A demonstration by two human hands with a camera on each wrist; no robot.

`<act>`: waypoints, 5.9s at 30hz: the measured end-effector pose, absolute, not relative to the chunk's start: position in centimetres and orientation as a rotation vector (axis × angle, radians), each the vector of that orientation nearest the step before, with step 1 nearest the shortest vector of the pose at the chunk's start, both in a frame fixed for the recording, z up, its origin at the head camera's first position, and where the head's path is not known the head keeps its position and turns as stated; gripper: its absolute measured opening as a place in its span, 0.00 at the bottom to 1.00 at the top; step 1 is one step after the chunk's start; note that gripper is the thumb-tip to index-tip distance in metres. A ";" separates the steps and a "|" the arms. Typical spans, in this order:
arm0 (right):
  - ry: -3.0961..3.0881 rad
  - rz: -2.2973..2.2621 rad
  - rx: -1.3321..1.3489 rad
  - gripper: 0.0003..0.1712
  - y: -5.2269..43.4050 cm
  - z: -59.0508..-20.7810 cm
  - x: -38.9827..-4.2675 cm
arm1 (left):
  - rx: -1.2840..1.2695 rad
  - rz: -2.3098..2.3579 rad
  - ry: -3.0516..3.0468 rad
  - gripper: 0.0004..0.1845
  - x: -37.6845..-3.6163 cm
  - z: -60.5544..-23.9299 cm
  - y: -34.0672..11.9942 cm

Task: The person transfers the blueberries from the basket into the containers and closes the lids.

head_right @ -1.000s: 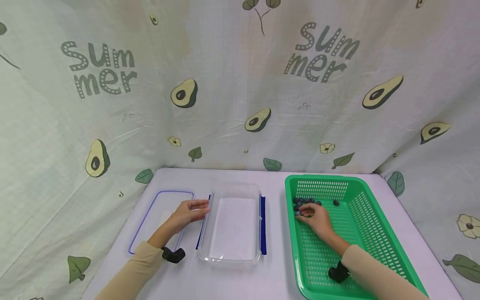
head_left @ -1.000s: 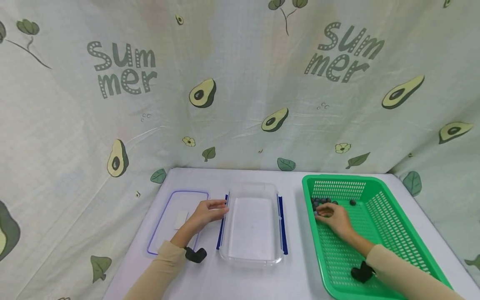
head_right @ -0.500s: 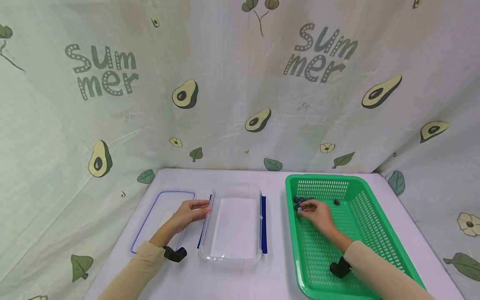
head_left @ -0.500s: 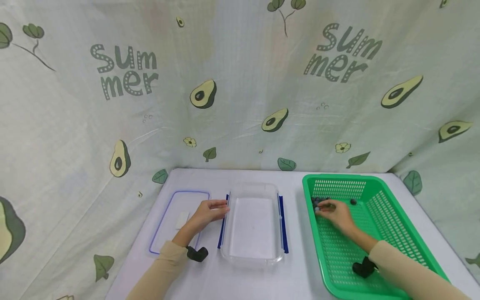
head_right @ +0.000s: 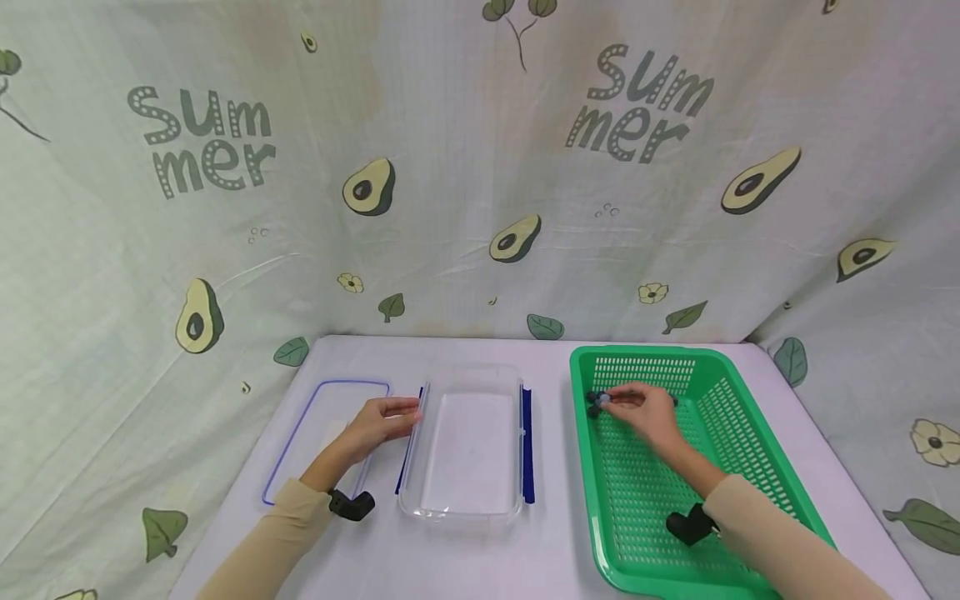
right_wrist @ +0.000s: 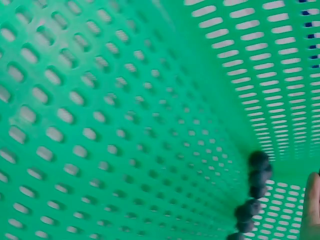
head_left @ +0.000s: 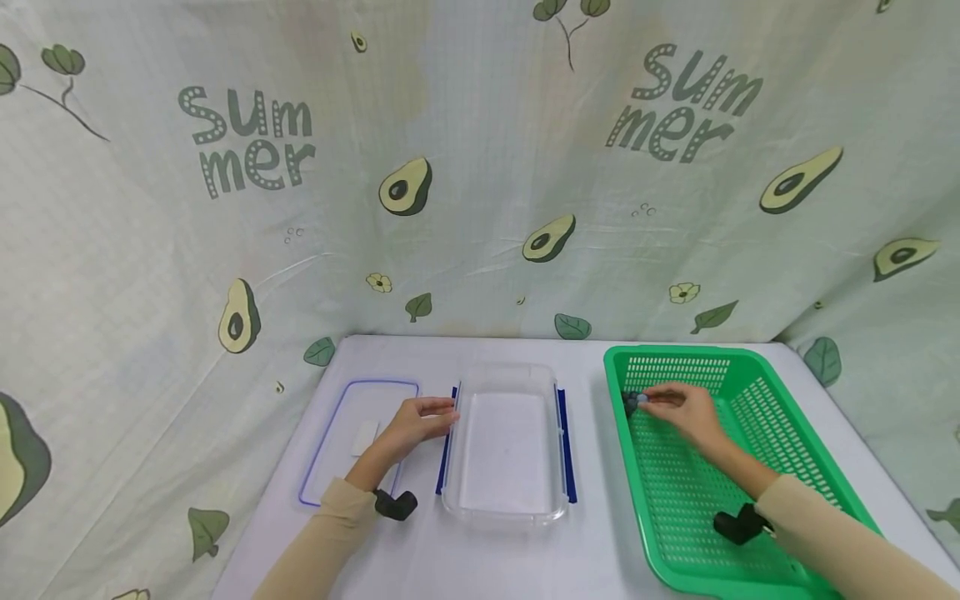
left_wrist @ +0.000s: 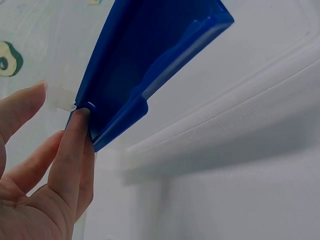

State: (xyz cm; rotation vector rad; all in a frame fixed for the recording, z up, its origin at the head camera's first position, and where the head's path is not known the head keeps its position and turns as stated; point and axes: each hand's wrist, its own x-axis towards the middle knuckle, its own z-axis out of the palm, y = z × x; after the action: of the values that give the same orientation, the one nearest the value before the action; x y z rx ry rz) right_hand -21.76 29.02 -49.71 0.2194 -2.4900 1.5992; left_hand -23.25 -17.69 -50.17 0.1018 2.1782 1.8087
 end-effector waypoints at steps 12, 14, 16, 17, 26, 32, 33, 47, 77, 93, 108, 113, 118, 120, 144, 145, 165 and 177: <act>-2.385 1.709 0.243 0.20 28.5 -45.1 -21.6 | 0.111 1.793 2.166 0.27 -23.7 -50.0 -17.7; -2.386 1.718 0.259 0.20 28.3 -44.6 -21.5 | 0.104 1.783 2.177 0.27 -23.7 -50.0 -17.8; -2.396 1.720 0.271 0.20 28.0 -44.1 -21.4 | 0.085 1.782 2.170 0.26 -23.7 -50.0 -17.8; -2.400 1.723 0.277 0.20 27.9 -44.0 -21.4 | 0.070 1.786 2.161 0.26 -23.6 -50.0 -17.8; -2.382 1.844 0.272 0.22 26.2 -42.6 -21.9 | 0.086 1.794 2.149 0.25 -23.3 -50.1 -17.9; -2.399 1.856 0.282 0.22 24.5 -41.8 -22.9 | 0.094 1.792 2.157 0.25 -23.6 -49.9 -17.9; -2.399 1.861 0.286 0.22 24.2 -41.7 -23.1 | 0.093 1.794 2.158 0.24 -23.7 -49.9 -17.9; -2.390 2.014 0.363 0.23 20.6 -41.9 -25.1 | 0.058 1.807 2.150 0.24 -23.8 -49.9 -17.9; -2.484 2.024 0.446 0.16 13.7 -42.7 -26.3 | 0.044 1.798 2.143 0.26 -23.7 -50.3 -18.0; -2.576 1.924 0.423 0.13 11.0 -43.9 -27.1 | 0.102 1.804 2.140 0.27 -23.7 -50.1 -18.0; -2.646 1.884 0.389 0.12 10.5 -45.5 -26.9 | 0.074 1.824 2.129 0.26 -23.6 -50.1 -17.9; -2.679 1.829 0.378 0.14 10.6 -45.7 -26.7 | 0.066 1.833 2.122 0.26 -23.5 -50.0 -17.8; -2.674 1.797 0.360 0.14 10.7 -45.8 -26.9 | 0.058 1.831 2.125 0.26 -23.4 -50.0 -17.8; -2.668 1.788 0.358 0.14 10.9 -45.7 -27.0 | 0.058 1.831 2.125 0.26 -23.4 -49.9 -17.7; -2.535 1.950 0.314 0.22 15.9 -42.6 -27.5 | 0.043 1.823 2.105 0.25 -23.6 -50.0 -17.9; -2.524 1.960 0.313 0.23 16.1 -42.5 -27.5 | 0.043 1.822 2.105 0.26 -23.6 -50.0 -17.9; -2.440 1.940 0.211 0.25 23.4 -42.2 -26.5 | 0.017 1.834 2.100 0.26 -23.5 -50.2 -18.0; -2.405 1.903 0.139 0.28 27.1 -43.8 -25.7 | 0.054 1.852 2.080 0.27 -23.6 -50.0 -17.8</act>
State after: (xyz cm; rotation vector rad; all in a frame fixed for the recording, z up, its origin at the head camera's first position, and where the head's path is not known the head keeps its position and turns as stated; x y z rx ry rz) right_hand -25.72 27.13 -43.82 0.1392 -2.4055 1.9034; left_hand -23.62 -17.84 -50.00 0.0539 2.0802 1.8520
